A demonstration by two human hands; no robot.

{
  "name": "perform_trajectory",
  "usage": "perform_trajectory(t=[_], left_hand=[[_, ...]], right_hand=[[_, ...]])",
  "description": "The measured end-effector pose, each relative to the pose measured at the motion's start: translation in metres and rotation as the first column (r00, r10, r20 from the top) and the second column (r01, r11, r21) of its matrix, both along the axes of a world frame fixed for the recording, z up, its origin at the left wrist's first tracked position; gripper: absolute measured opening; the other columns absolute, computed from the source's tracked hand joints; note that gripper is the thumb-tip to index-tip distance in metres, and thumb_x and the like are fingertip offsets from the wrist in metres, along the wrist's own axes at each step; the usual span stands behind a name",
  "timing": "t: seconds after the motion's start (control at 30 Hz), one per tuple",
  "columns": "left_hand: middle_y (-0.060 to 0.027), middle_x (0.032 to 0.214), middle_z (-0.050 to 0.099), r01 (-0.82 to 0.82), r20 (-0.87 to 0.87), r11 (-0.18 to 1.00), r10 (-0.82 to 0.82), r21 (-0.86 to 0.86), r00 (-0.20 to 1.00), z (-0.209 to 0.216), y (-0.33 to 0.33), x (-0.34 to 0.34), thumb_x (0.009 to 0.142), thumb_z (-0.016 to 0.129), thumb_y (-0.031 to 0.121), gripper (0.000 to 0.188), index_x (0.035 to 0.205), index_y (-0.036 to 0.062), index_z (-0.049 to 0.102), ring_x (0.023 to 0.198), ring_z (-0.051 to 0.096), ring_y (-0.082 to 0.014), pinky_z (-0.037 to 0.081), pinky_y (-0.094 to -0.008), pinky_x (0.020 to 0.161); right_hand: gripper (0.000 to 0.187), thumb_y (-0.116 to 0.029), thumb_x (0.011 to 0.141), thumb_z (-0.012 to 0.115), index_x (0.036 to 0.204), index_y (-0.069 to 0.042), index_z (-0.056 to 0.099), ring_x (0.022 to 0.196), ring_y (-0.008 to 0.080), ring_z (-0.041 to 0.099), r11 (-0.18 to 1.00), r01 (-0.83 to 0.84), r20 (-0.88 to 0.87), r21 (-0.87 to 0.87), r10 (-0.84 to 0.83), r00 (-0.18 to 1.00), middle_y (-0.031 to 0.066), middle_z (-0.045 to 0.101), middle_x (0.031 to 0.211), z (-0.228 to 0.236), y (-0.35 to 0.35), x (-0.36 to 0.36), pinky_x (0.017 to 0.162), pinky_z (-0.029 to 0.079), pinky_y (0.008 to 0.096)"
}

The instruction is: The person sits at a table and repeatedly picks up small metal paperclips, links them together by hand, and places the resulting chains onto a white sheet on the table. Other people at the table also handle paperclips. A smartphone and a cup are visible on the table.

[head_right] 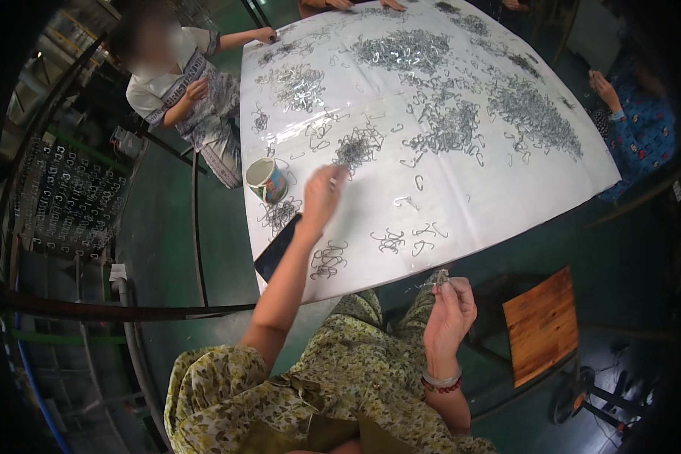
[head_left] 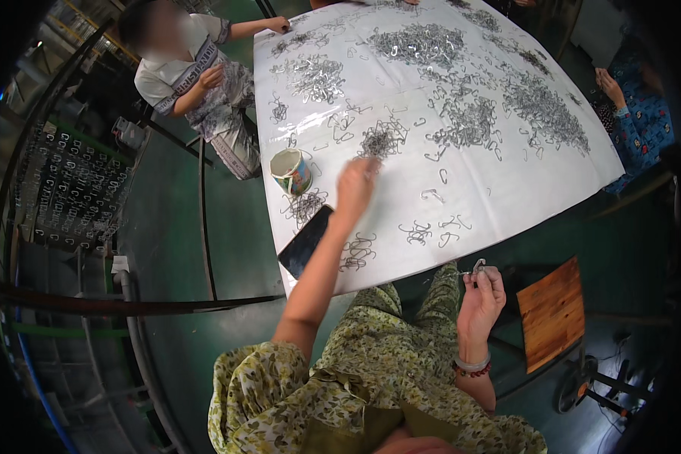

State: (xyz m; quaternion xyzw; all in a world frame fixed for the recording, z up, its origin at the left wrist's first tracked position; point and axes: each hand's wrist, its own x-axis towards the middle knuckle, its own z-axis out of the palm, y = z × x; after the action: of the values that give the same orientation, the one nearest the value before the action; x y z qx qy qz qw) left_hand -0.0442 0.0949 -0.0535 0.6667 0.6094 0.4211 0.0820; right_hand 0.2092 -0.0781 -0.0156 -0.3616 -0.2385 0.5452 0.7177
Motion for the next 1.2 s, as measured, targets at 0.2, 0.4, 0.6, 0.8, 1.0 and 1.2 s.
perform_trajectory(t=[0.2, 0.4, 0.6, 0.8, 1.0, 1.2], left_hand=[[-0.0241, 0.088, 0.062, -0.101, -0.322, 0.977, 0.035, -0.189, 0.946, -0.048, 0.06, -0.066, 0.088, 0.061, 0.01, 0.011, 0.09, -0.001, 0.064, 0.087, 0.061, -0.0409, 0.05, -0.0478, 0.075], [-0.0244, 0.086, 0.064, -0.056, 0.082, 0.997, 0.061, -0.057, 0.995, -0.034, 0.052, -0.051, 0.09, 0.059, 0.003, 0.011, 0.096, -0.0056, 0.06, 0.076, 0.064, -0.0373, 0.052, -0.0428, 0.071], [-0.0102, 0.088, 0.068, 0.529, 0.749, 0.818, -0.2, -0.227, 0.632, 0.05, -0.051, 0.053, 0.092, 0.063, 0.006, 0.014, 0.099, -0.0057, 0.062, 0.073, 0.066, -0.0165, 0.056, -0.0295, 0.07], [-0.0096, 0.103, 0.065, 0.678, 0.754, 0.735, -0.439, -0.011, 0.488, 0.072, -0.133, 0.124, 0.085, 0.069, -0.001, 0.013, 0.097, -0.0004, 0.064, 0.09, 0.063, -0.0151, 0.053, -0.0267, 0.077], [-0.0122, 0.094, 0.068, 0.555, 0.701, 0.832, -0.379, -0.028, 0.604, 0.069, -0.139, 0.139, 0.089, 0.065, 0.001, 0.01, 0.096, -0.002, 0.058, 0.084, 0.064, -0.0149, 0.053, -0.0298, 0.076], [-0.0128, 0.095, 0.069, 0.57, 0.712, 0.821, -0.386, -0.024, 0.586, 0.066, -0.14, 0.128, 0.093, 0.061, 0.001, 0.008, 0.097, -0.0023, 0.055, 0.09, 0.065, -0.0157, 0.052, -0.0305, 0.083]], right_hand=[[0.004, -0.005, 0.093, 0.06, 0.091, -0.002, 0.062, 0.081, 0.0112, 0.051, 1.0, -0.005, 0.002, 0.017, 0.005, 1.0, 0.0021, 0.054, 0.087, 0.005, 0.004, 0.01, 0.079, 0.044, 0.0305], [0.005, -0.005, 0.094, 0.06, 0.089, -0.001, 0.061, 0.081, 0.0115, 0.05, 1.0, 0.009, 0.028, 0.025, -0.009, 1.0, 0.0019, 0.053, 0.088, 0.005, -0.001, 0.015, 0.078, 0.042, 0.0279], [0.003, 0.001, 0.091, 0.059, 0.09, 0.002, 0.062, 0.08, 0.0106, 0.049, 0.998, 0.064, 0.038, -0.022, -0.063, 0.997, 0.0026, 0.055, 0.085, 0.004, -0.004, 0.01, 0.075, 0.04, 0.0251], [0.004, 0.001, 0.089, 0.064, 0.093, 0.0, 0.066, 0.08, 0.0091, 0.049, 0.998, 0.067, -0.057, -0.009, -0.067, 0.996, 0.0013, 0.06, 0.086, -0.005, -0.011, 0.001, 0.075, 0.04, 0.0247], [0.003, 0.002, 0.09, 0.062, 0.091, 0.0, 0.064, 0.084, 0.0088, 0.049, 0.997, 0.068, 0.048, 0.029, -0.069, 0.996, 0.0003, 0.056, 0.088, -0.004, -0.015, -0.009, 0.078, 0.039, 0.0242], [0.009, 0.001, 0.092, 0.06, 0.099, 0.002, 0.065, 0.089, 0.0104, 0.052, 0.995, 0.062, 0.356, 0.078, -0.086, 0.93, 0.0028, 0.058, 0.097, -0.02, -0.011, -0.004, 0.08, 0.042, 0.0257]])
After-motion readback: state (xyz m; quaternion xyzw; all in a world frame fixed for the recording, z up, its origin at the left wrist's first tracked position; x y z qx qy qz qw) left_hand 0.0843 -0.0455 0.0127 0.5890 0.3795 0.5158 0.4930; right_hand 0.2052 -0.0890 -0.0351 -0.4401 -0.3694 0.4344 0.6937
